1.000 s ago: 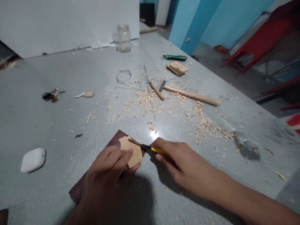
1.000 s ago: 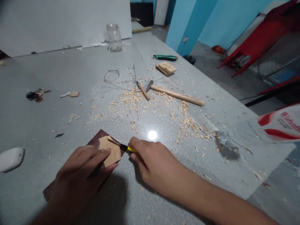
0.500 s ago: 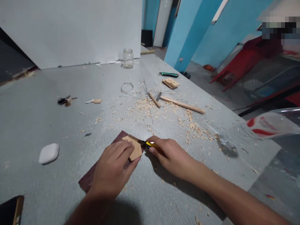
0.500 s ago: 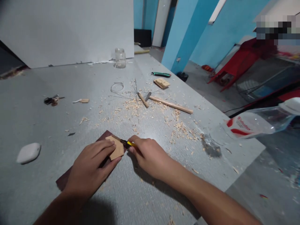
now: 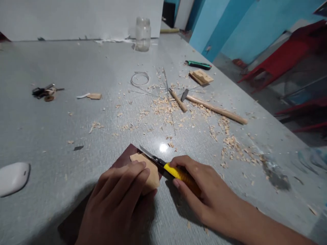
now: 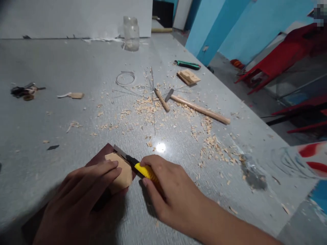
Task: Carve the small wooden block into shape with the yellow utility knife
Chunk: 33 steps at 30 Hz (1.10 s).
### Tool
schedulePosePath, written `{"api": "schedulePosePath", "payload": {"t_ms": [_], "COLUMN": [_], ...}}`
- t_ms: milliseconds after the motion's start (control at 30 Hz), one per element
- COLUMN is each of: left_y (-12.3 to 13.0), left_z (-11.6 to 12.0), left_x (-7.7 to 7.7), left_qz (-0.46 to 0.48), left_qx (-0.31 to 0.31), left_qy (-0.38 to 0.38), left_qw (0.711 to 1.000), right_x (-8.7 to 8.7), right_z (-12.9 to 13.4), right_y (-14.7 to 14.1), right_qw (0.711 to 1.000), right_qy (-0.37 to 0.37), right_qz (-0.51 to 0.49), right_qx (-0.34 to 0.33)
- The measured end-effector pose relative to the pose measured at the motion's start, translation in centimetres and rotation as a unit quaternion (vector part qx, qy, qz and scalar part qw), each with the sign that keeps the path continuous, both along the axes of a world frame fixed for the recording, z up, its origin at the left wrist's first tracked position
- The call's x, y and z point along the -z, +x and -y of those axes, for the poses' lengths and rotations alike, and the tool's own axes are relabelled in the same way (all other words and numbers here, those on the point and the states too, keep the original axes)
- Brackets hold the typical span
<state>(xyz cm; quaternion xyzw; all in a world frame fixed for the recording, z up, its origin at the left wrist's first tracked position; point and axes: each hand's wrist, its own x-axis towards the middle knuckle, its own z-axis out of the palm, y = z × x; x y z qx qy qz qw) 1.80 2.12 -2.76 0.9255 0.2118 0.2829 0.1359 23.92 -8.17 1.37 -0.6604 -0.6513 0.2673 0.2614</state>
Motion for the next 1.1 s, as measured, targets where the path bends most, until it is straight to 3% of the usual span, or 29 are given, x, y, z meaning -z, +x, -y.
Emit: {"api": "schedulePosePath", "payload": {"t_ms": [300,767,1100], "left_y": [0.2,0.2,-0.2], "left_z": [-0.2,-0.2,-0.1], "left_x": [0.0,0.0,0.4], "left_qz": [-0.003,0.014,-0.019], "left_qx": [-0.006,0.006,-0.012], "left_qy": [-0.028,-0.029,0.022], "left_qw": [1.0,0.999,1.0], "right_x": [1.3,0.9,0.3], "right_z": [-0.2,-0.2,0.1], "right_y": [0.6,0.8,-0.4], "right_qw": [0.993,0.994,0.976], "right_qy": [0.103,0.061,0.014], "right_qz": [0.049,0.053,0.203], "right_qx": [-0.039,-0.067,-0.076]}}
